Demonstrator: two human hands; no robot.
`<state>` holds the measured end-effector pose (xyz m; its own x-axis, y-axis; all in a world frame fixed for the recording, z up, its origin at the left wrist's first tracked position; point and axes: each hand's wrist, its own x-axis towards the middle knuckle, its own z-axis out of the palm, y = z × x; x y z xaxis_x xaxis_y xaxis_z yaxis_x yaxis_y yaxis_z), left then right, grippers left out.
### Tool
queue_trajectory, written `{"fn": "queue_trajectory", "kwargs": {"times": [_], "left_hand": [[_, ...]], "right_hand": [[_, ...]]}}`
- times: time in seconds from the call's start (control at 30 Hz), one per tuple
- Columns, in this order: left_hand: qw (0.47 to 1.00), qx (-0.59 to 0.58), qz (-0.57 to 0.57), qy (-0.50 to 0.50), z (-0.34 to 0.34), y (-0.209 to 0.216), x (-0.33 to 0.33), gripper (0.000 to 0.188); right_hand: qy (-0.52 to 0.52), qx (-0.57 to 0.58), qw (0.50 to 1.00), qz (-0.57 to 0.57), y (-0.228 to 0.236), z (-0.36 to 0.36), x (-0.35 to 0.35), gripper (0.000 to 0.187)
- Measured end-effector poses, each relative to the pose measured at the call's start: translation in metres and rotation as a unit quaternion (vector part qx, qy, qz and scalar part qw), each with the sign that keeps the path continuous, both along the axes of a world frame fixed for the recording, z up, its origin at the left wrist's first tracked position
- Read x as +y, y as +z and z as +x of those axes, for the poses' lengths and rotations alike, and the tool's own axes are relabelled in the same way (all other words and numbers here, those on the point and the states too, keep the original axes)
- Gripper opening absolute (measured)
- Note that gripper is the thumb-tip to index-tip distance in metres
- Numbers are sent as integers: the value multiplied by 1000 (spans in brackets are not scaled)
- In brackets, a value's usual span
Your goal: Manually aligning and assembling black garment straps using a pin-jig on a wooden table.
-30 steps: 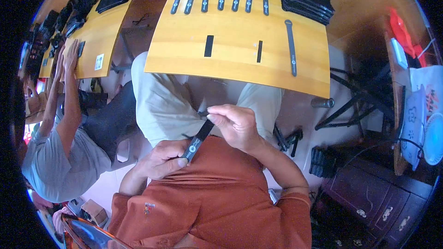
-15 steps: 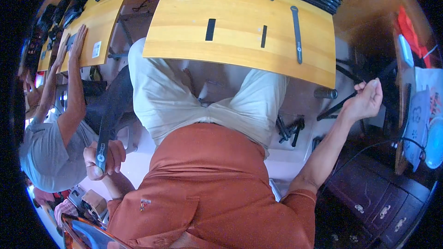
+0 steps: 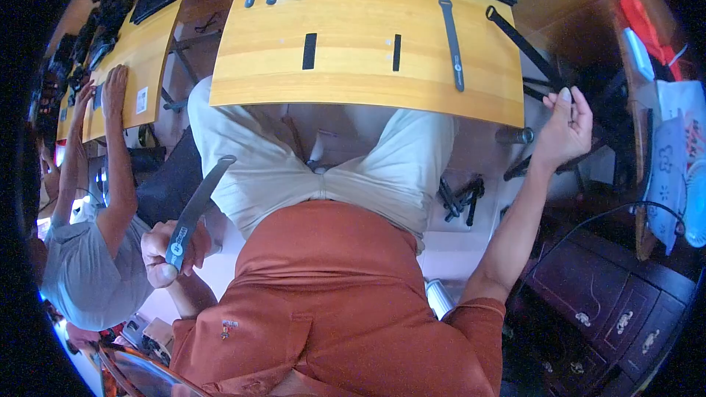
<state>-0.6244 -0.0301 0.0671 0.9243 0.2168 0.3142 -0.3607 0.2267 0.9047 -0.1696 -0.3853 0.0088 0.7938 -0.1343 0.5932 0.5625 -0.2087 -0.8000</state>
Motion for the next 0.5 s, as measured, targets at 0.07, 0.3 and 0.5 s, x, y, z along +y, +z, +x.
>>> {"fn": "queue_trajectory", "kwargs": {"times": [0.07, 0.3, 0.5], "left_hand": [[1000, 4, -3, 3, 3, -3, -1, 23], [999, 28, -19, 10, 6, -11, 1, 25], [999, 43, -13, 21, 18, -15, 1, 29]], "right_hand": [[11, -5, 1000, -7, -7, 4, 1, 20], [-12, 25, 996, -81, -38, 10, 4, 18], [7, -71, 971, -227, -73, 20, -1, 16]]}}
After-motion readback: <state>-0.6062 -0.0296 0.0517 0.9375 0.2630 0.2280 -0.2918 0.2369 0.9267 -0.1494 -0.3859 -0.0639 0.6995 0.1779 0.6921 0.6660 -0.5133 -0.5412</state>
